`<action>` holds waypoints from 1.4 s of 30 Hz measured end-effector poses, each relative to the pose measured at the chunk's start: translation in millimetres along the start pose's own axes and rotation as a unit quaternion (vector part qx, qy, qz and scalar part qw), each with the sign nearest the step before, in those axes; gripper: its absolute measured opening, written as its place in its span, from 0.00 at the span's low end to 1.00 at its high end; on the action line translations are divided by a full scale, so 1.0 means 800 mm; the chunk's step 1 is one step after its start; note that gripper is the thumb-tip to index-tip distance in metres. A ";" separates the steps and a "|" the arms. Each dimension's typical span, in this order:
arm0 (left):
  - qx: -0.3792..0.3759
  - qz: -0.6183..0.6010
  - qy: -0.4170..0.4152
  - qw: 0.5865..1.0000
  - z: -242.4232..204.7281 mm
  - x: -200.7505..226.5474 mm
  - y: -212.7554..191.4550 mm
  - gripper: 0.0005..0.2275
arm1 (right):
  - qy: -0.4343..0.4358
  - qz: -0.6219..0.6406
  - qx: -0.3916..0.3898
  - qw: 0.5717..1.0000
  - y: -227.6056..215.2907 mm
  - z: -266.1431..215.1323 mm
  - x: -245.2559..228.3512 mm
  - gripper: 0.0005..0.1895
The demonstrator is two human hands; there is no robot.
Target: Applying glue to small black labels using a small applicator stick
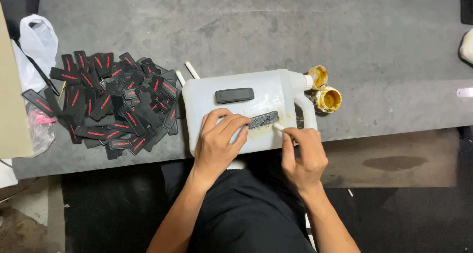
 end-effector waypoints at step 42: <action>-0.121 -0.173 -0.128 0.969 0.218 -0.126 -0.030 0.10 | 0.398 0.219 0.123 0.882 -0.019 -0.054 0.159 0.06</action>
Point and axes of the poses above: each hand's wrist, its own z-axis towards the middle knuckle, its own y-axis out of the palm, x = y × z, the point moved 6 cm from there along z, towards the middle knuckle, and after that the axes turned 5 degrees about x, right-handed, at the moved point
